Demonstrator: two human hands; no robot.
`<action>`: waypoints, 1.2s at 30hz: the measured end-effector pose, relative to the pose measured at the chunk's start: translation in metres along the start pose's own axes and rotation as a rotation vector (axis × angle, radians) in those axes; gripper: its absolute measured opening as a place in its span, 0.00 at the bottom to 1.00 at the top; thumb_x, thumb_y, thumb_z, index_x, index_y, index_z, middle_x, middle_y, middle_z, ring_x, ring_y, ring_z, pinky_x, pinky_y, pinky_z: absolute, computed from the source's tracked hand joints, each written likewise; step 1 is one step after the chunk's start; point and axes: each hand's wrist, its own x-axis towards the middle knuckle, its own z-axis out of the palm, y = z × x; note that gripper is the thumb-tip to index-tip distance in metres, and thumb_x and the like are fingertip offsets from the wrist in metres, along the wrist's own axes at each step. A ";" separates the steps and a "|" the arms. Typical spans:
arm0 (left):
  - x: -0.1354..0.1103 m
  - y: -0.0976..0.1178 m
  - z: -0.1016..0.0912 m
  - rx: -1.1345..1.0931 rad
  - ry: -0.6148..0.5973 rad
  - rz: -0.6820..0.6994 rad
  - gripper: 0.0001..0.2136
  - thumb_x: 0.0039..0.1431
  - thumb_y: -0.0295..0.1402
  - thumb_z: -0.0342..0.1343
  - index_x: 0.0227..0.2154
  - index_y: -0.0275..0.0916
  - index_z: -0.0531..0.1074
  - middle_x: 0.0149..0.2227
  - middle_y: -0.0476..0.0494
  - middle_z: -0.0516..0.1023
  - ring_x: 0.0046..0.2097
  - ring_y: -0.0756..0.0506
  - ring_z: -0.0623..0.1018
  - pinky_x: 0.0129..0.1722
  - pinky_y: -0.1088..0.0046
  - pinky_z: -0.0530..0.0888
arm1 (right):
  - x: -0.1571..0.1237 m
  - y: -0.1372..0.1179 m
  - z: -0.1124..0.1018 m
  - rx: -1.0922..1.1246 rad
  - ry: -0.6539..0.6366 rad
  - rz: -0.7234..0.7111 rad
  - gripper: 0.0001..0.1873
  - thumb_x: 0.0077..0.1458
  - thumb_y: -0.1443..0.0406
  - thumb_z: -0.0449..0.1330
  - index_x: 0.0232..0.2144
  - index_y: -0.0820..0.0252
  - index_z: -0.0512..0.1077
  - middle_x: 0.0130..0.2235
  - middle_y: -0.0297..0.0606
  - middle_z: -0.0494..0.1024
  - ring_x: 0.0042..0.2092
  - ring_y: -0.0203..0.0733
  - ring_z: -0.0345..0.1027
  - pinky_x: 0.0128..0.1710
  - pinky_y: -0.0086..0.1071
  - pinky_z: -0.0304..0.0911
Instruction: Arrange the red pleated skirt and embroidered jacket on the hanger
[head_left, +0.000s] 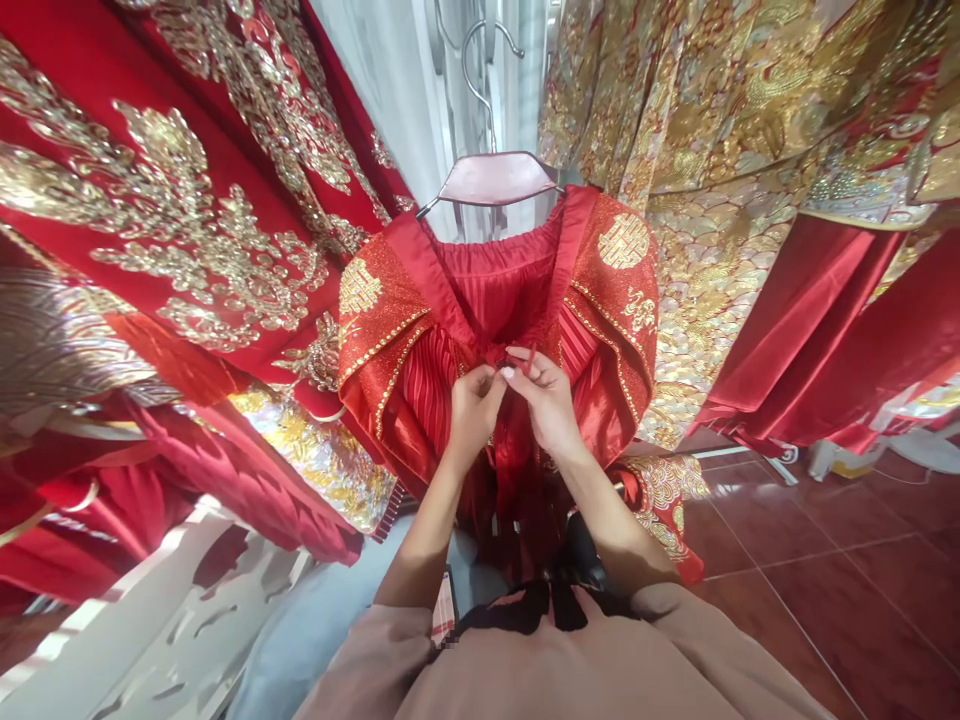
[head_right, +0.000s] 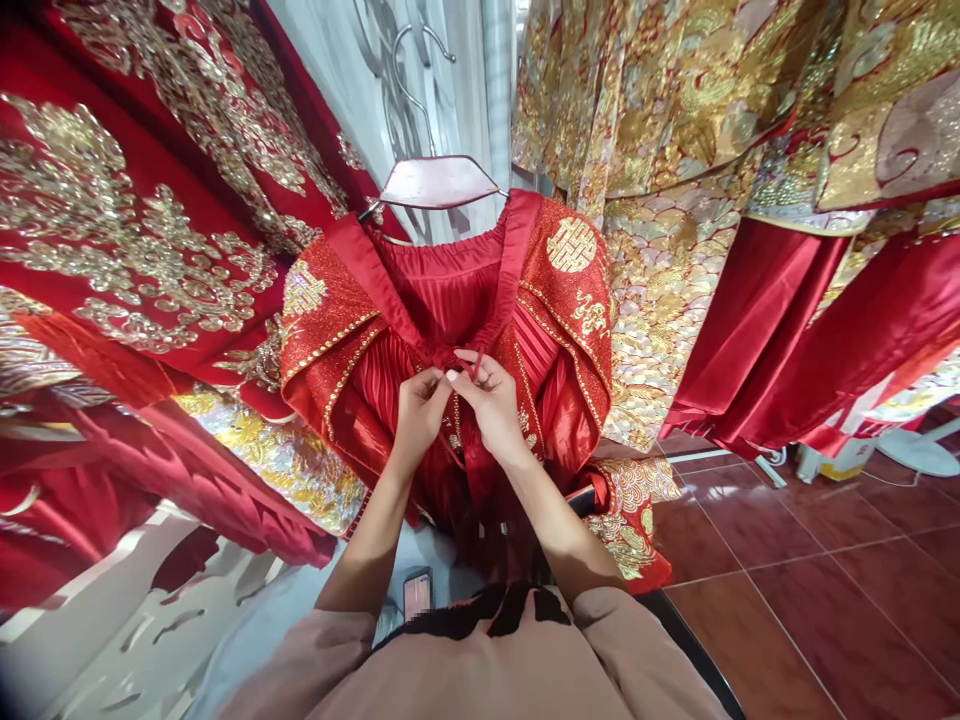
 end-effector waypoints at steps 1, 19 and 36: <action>0.001 0.001 0.000 0.001 -0.015 -0.005 0.14 0.54 0.36 0.54 0.18 0.35 0.64 0.17 0.54 0.59 0.22 0.55 0.57 0.21 0.79 0.54 | 0.000 0.000 0.000 -0.017 0.006 -0.026 0.13 0.41 0.63 0.66 0.32 0.59 0.73 0.22 0.25 0.67 0.26 0.28 0.60 0.34 0.27 0.60; 0.008 0.004 0.006 -0.295 -0.142 -0.188 0.13 0.48 0.39 0.62 0.32 0.34 0.78 0.13 0.57 0.53 0.20 0.55 0.61 0.22 0.79 0.61 | -0.001 -0.001 -0.006 0.111 0.089 -0.007 0.10 0.40 0.67 0.66 0.28 0.58 0.71 0.27 0.30 0.77 0.28 0.29 0.66 0.30 0.24 0.61; 0.006 -0.003 0.008 -0.212 -0.070 -0.144 0.13 0.49 0.42 0.61 0.23 0.37 0.68 0.15 0.56 0.57 0.21 0.54 0.60 0.21 0.79 0.57 | -0.002 0.000 -0.014 0.089 0.000 0.009 0.17 0.35 0.70 0.68 0.33 0.57 0.76 0.23 0.23 0.68 0.25 0.25 0.61 0.29 0.22 0.63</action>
